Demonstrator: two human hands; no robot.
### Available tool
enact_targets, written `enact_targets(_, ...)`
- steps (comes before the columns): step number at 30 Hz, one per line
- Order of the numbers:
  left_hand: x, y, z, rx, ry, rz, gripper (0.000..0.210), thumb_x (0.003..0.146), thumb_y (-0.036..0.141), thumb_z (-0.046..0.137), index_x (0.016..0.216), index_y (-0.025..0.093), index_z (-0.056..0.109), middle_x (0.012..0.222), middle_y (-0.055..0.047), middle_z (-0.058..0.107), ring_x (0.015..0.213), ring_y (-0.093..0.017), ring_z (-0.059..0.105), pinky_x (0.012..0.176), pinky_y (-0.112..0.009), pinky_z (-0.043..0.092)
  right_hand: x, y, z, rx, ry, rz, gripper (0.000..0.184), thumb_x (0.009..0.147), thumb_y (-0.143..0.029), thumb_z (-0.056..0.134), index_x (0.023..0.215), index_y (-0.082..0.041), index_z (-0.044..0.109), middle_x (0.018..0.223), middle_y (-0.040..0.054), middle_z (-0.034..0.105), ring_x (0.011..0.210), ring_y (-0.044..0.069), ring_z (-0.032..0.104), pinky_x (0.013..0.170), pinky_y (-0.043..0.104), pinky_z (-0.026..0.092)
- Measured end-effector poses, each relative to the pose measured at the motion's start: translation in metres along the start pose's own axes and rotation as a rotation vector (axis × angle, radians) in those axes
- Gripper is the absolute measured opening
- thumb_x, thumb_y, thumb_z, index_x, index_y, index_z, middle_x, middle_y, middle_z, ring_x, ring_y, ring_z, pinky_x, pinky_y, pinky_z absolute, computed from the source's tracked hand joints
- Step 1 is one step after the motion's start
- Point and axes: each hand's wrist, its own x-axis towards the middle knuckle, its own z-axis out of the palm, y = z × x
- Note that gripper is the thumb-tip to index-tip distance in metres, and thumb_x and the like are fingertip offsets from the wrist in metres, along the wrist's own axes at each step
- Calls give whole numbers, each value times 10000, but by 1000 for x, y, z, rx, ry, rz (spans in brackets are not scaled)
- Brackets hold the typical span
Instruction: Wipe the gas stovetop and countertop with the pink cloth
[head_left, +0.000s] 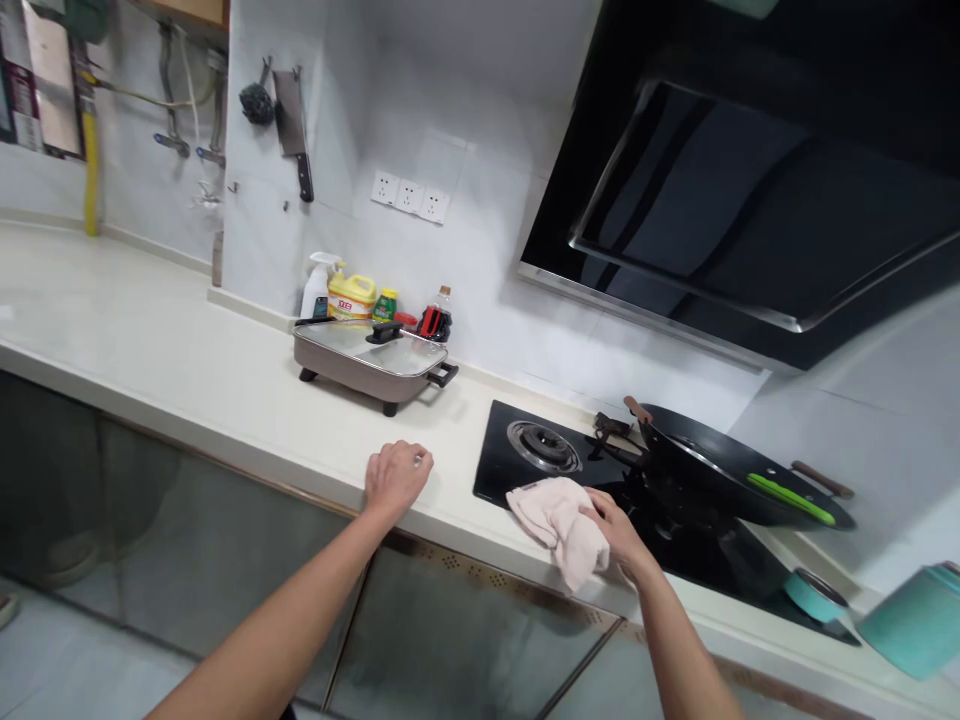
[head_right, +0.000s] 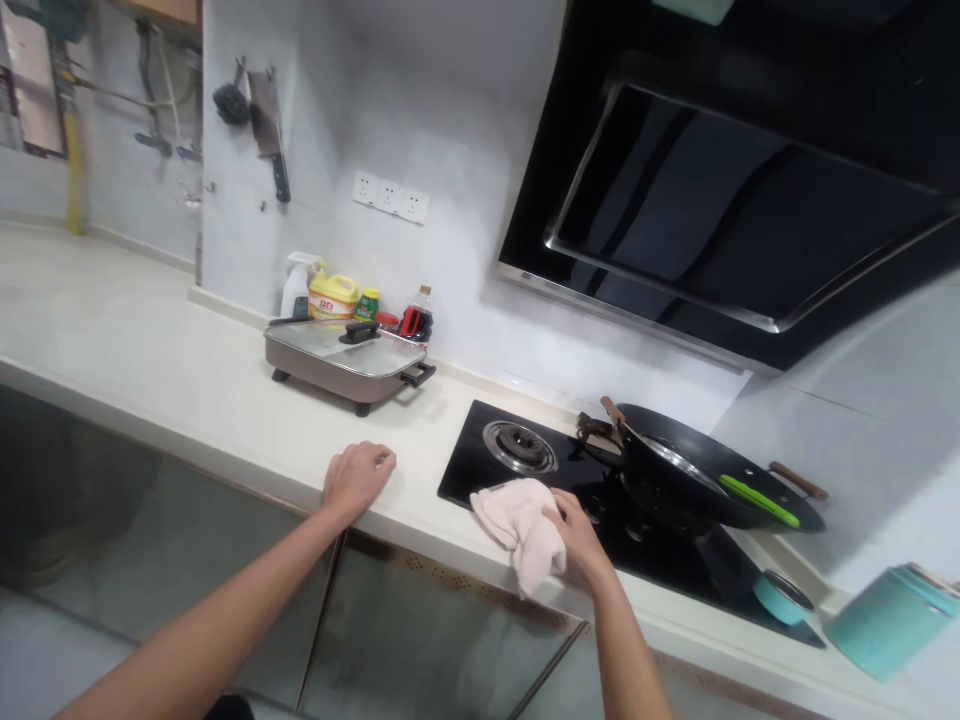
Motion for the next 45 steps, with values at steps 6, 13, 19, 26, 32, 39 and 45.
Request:
enact_targets(6, 0, 1, 0, 14, -12, 11, 347, 952, 338, 458, 969, 249, 793, 1159, -77, 772, 1163, -300, 612, 976, -424, 410, -2, 3, -29, -148, 39, 54, 701, 797, -548, 624, 1420, -228, 585, 1362, 147, 663, 1241, 282, 637, 1070, 440, 490)
enact_targets(13, -3, 1, 1, -23, -15, 27, 325, 963, 350, 480, 950, 260, 792, 1134, -68, 769, 1152, -284, 605, 978, -409, 418, -12, -1, 16, -701, -114, -86, 643, 908, -555, 551, 1457, -219, 581, 1528, 152, 541, 1425, 323, 478, 1179, 498, 368)
enact_targets(19, -5, 3, 1, -92, 35, 8, 357, 989, 429, 486, 986, 248, 794, 1168, -89, 747, 1173, -287, 589, 1036, -426, 405, 7, -53, 66, -799, -270, -158, 701, 931, -486, 551, 1527, -120, 503, 1546, 194, 519, 1431, 322, 459, 1183, 448, 334)
enact_targets(26, 1, -7, -1, -245, 19, -61, 414, 994, 520, 461, 1127, 272, 764, 1287, -71, 724, 1255, -302, 582, 1093, -450, 396, 3, -139, 194, -664, -439, -387, 711, 934, -649, 568, 1553, -305, 507, 1651, 145, 411, 1493, 365, 392, 1191, 528, 294)
enact_targets(32, 17, -21, -2, -262, -32, -54, 481, 983, 561, 396, 1129, 276, 755, 1324, -72, 728, 1288, -305, 599, 1113, -447, 409, -18, -146, 206, -583, -369, -517, 717, 806, -658, 728, 1412, -294, 606, 1475, 120, 578, 1330, 329, 530, 1100, 467, 393)
enact_targets(39, 27, -24, -4, -148, -70, -85, 589, 967, 620, 337, 1190, 257, 744, 1418, -105, 685, 1337, -362, 581, 1112, -516, 418, -59, -94, 155, -642, -69, -603, 496, 816, -496, 759, 1237, -261, 648, 1157, 81, 678, 1056, 274, 544, 958, 427, 352)
enact_targets(45, 28, -22, -5, -34, -114, -58, 613, 953, 618, 316, 1185, 264, 760, 1344, -103, 728, 1249, -377, 635, 1050, -511, 455, -70, -28, 65, -686, 138, -419, 361, 818, -399, 725, 1128, -219, 689, 1065, 80, 702, 1004, 263, 541, 940, 417, 292)
